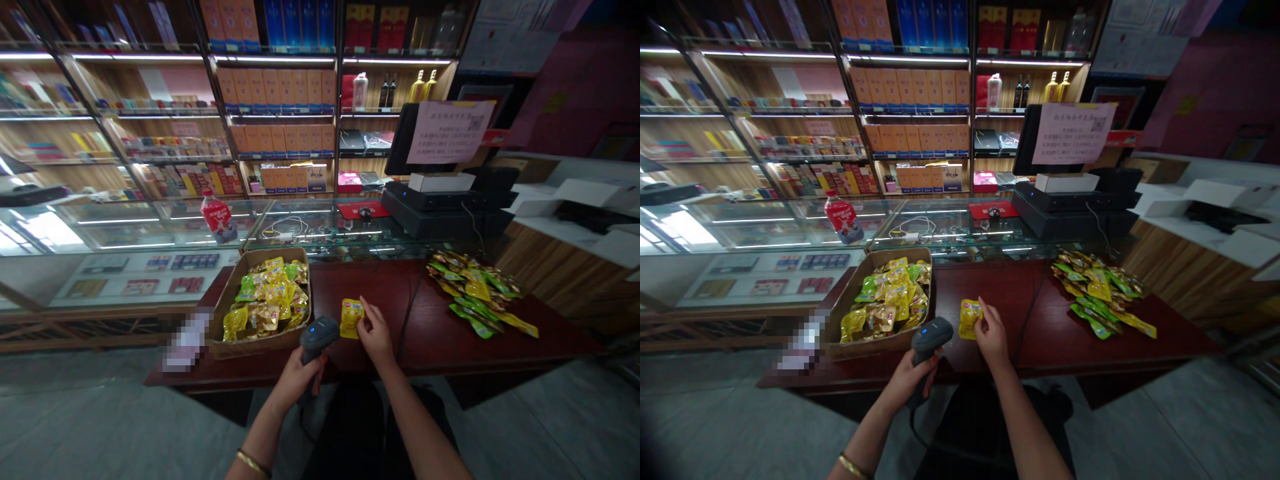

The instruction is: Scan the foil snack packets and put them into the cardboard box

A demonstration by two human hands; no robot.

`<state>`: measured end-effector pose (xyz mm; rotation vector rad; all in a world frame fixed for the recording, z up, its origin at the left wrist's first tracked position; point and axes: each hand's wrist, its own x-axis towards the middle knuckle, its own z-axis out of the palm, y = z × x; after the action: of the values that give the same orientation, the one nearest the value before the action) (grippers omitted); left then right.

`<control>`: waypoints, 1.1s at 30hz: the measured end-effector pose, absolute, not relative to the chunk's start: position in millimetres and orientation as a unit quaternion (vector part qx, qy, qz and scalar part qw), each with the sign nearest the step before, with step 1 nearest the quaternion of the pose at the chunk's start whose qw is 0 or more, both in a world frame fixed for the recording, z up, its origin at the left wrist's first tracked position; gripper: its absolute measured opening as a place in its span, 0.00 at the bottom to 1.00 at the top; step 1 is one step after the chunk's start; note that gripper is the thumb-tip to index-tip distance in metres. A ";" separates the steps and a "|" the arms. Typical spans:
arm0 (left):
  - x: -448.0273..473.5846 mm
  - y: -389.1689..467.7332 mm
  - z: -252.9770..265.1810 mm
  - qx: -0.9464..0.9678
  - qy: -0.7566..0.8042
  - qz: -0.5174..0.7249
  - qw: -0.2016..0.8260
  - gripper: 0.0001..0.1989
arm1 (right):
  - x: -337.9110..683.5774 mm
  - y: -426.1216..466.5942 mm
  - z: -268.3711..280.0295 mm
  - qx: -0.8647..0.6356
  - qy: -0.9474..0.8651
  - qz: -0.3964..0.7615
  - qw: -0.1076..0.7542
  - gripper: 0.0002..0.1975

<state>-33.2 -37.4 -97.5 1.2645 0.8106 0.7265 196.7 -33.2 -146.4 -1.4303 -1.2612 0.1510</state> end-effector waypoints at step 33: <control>-13.2 -42.9 -78.5 0.589 0.408 0.309 0.625 0.16 | 198.3 -35.0 -159.9 -0.624 -0.478 0.073 0.614 0.26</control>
<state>-13.2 -42.9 -78.5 1.3512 0.9373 0.7094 198.3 -35.0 -159.9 -1.4372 -1.1007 0.1690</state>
